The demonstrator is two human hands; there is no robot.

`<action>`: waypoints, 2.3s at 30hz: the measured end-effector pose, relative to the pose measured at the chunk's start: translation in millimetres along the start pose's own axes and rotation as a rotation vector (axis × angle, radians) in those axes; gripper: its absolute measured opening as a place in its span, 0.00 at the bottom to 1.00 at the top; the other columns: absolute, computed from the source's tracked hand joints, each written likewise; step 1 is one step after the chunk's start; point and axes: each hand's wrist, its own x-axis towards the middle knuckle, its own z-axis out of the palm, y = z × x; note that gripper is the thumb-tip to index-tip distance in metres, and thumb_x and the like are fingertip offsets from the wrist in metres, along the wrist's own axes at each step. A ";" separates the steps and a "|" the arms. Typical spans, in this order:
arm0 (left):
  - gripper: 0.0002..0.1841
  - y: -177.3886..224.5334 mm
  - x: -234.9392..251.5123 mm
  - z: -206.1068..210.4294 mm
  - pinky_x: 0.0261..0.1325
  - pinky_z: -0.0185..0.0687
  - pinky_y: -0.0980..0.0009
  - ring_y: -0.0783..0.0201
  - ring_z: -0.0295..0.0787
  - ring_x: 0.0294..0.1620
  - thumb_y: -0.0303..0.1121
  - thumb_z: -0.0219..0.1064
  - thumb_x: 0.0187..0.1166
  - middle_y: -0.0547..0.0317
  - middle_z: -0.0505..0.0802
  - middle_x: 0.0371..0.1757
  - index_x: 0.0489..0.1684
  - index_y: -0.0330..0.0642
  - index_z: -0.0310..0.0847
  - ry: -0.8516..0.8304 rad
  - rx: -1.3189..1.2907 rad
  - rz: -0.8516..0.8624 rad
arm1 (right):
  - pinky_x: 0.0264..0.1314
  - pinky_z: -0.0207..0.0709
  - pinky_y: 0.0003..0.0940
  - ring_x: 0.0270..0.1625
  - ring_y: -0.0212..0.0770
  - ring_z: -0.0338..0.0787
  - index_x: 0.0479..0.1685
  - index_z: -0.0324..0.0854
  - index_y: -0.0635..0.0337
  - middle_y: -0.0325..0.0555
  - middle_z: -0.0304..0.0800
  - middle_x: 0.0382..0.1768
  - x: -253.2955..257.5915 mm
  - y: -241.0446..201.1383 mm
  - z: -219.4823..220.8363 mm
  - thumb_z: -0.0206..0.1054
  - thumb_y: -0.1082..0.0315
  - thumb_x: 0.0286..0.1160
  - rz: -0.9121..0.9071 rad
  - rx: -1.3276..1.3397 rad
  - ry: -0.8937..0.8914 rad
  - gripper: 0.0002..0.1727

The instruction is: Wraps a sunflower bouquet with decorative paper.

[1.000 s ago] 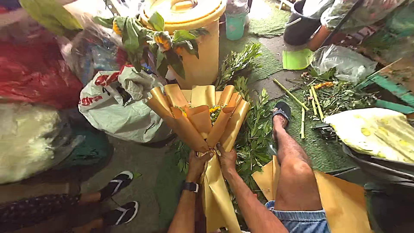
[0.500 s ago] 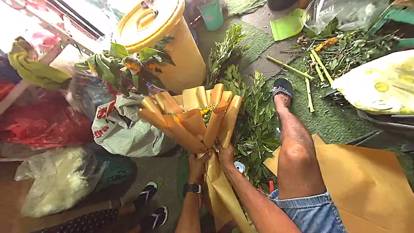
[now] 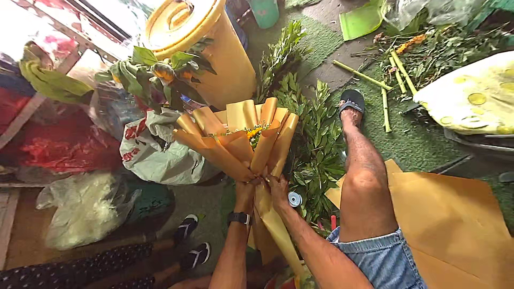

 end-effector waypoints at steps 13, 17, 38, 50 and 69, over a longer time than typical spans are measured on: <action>0.30 1.9 0.1 3.3 0.61 0.89 0.56 0.57 0.92 0.56 0.26 0.83 0.56 0.48 0.93 0.53 0.62 0.33 0.80 0.002 -0.008 -0.021 | 0.56 0.88 0.38 0.47 0.38 0.93 0.54 0.85 0.67 0.51 0.93 0.42 -12.2 2.9 1.8 0.66 0.62 0.84 -0.167 0.040 -0.048 0.15; 0.30 -1.2 3.1 3.6 0.61 0.89 0.56 0.58 0.92 0.55 0.27 0.84 0.55 0.48 0.93 0.53 0.62 0.34 0.80 0.004 0.005 -0.011 | 0.55 0.89 0.37 0.47 0.38 0.93 0.54 0.86 0.68 0.51 0.93 0.43 -12.9 5.6 0.9 0.66 0.64 0.83 -0.199 0.103 -0.086 0.14; 0.35 5.4 10.8 3.7 0.72 0.74 0.38 0.51 0.86 0.65 0.43 0.85 0.57 0.49 0.92 0.58 0.66 0.39 0.81 0.159 0.286 -0.031 | 0.52 0.87 0.40 0.44 0.39 0.91 0.47 0.84 0.63 0.49 0.91 0.39 2.8 -3.7 8.0 0.70 0.61 0.80 -0.177 -0.064 -0.073 0.13; 0.30 6.3 19.3 -2.6 0.65 0.86 0.49 0.56 0.90 0.60 0.35 0.84 0.60 0.49 0.93 0.56 0.64 0.38 0.81 0.042 0.187 -0.040 | 0.49 0.87 0.35 0.42 0.38 0.91 0.50 0.84 0.67 0.49 0.91 0.39 -4.6 9.2 2.1 0.67 0.68 0.79 -0.239 0.081 -0.150 0.11; 0.34 5.0 20.0 -3.7 0.70 0.81 0.45 0.54 0.87 0.65 0.33 0.85 0.56 0.47 0.91 0.60 0.67 0.37 0.79 0.021 0.110 -0.076 | 0.62 0.86 0.39 0.57 0.41 0.90 0.65 0.80 0.71 0.55 0.89 0.56 12.2 -4.2 -8.2 0.51 0.72 0.87 -0.022 0.148 -0.330 0.18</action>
